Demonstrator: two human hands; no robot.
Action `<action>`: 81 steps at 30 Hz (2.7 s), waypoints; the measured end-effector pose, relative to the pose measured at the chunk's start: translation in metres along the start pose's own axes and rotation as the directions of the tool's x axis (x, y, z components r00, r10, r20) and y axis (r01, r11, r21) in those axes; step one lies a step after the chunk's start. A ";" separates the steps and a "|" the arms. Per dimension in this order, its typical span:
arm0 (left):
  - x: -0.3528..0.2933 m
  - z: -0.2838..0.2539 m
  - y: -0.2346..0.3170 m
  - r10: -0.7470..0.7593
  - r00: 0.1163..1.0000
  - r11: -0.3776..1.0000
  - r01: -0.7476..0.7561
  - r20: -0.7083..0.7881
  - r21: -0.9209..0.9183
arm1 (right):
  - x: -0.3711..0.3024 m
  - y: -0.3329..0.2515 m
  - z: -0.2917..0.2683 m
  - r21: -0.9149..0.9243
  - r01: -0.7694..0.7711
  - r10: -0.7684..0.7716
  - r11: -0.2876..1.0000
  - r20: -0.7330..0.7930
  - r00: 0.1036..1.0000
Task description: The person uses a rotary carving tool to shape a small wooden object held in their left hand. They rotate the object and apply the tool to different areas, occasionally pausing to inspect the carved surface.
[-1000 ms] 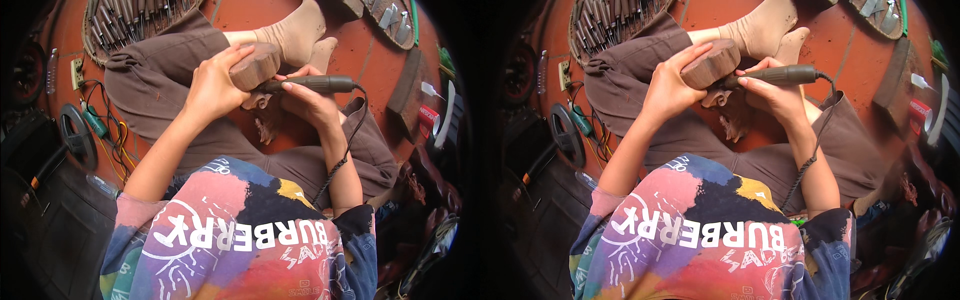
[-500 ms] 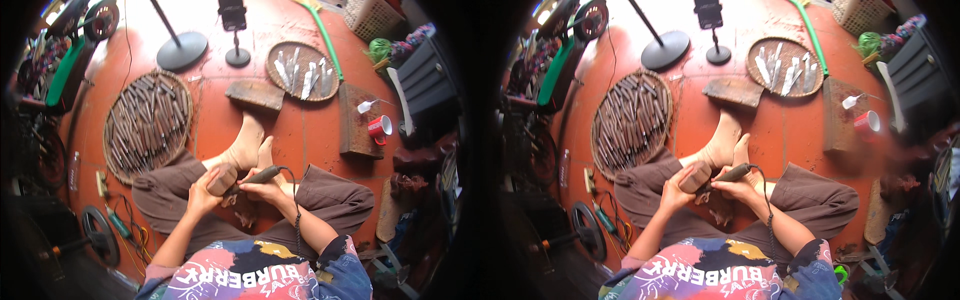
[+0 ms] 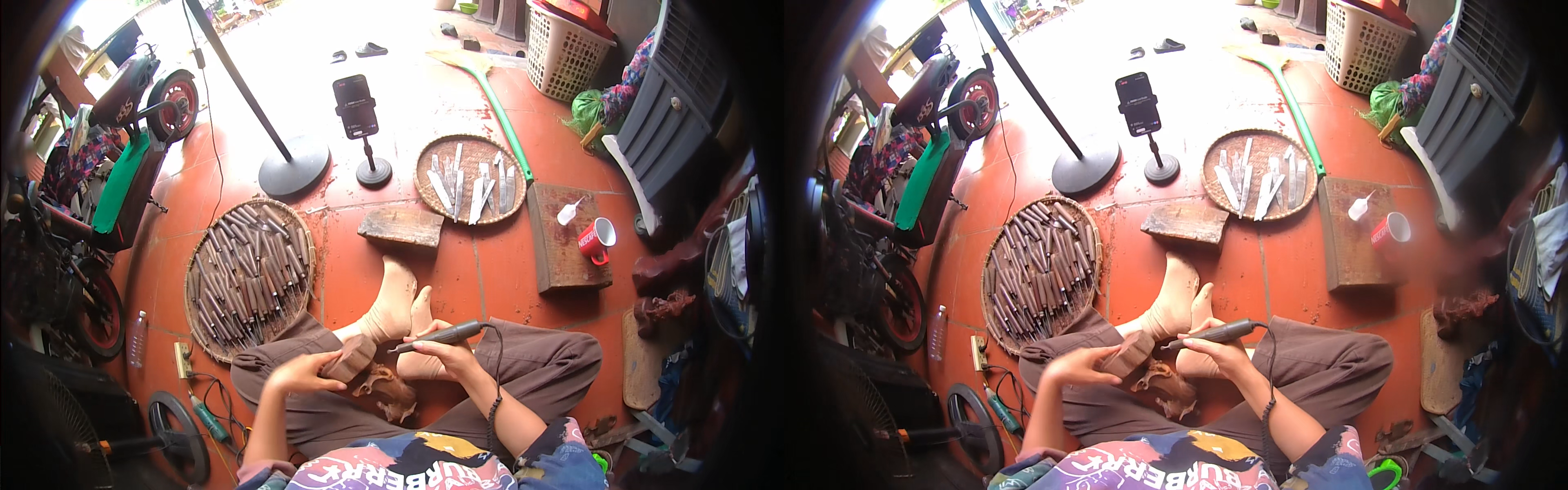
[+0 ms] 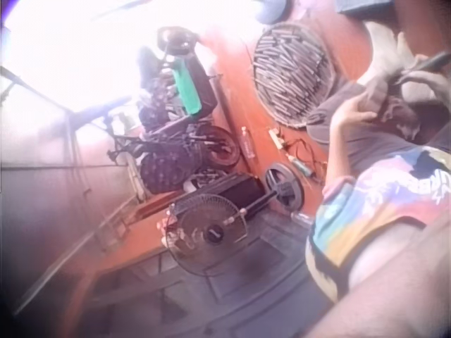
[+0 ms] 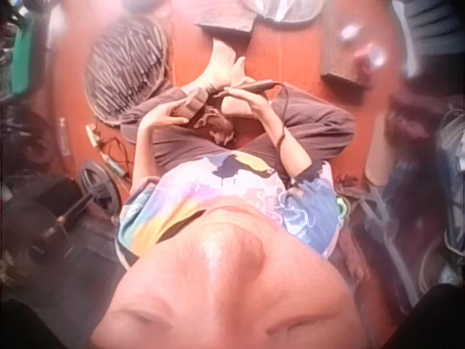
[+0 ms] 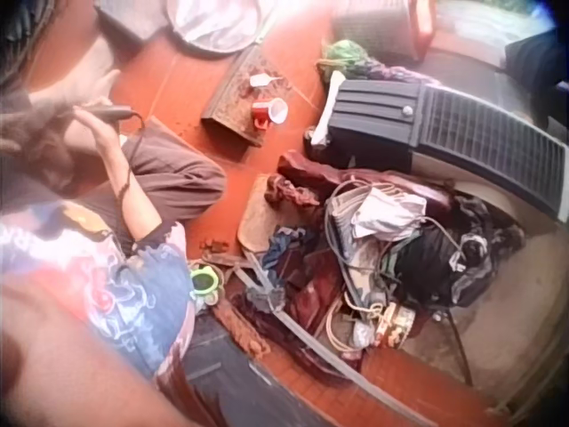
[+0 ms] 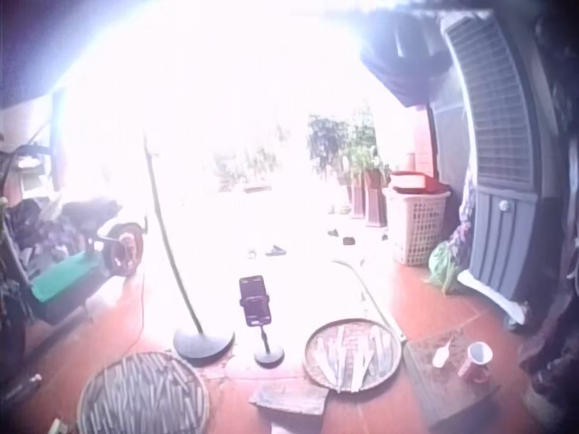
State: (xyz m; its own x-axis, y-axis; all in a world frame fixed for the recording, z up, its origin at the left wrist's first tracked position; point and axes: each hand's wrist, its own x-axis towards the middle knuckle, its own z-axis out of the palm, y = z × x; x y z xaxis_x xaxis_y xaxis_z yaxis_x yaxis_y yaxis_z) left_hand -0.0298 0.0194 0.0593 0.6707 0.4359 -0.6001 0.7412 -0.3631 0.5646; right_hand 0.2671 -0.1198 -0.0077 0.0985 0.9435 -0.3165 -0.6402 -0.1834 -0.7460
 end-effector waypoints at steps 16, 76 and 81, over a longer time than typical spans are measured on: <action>0.337 -0.308 0.065 0.026 0.473 0.993 0.092 -0.881 0.079 | 0.015 0.000 -0.029 0.069 -0.027 0.030 0.997 -0.041 0.999; 0.027 0.073 -0.001 0.354 0.714 0.882 -0.469 -0.604 -0.038 | -0.080 0.007 0.052 -0.058 0.032 -0.042 0.998 -0.179 0.983; 0.027 0.072 0.000 0.293 0.723 0.902 -0.426 -0.625 -0.070 | -0.072 0.024 0.047 0.007 0.020 -0.018 1.000 -0.238 0.971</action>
State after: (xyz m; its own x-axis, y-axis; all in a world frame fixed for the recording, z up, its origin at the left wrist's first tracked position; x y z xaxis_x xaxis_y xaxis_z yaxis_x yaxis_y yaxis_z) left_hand -0.0096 -0.0279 0.0028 0.6848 0.7237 0.0857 0.3811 -0.4558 0.8044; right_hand 0.2088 -0.1794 0.0243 0.2881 0.8540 -0.4332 -0.6433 -0.1625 -0.7482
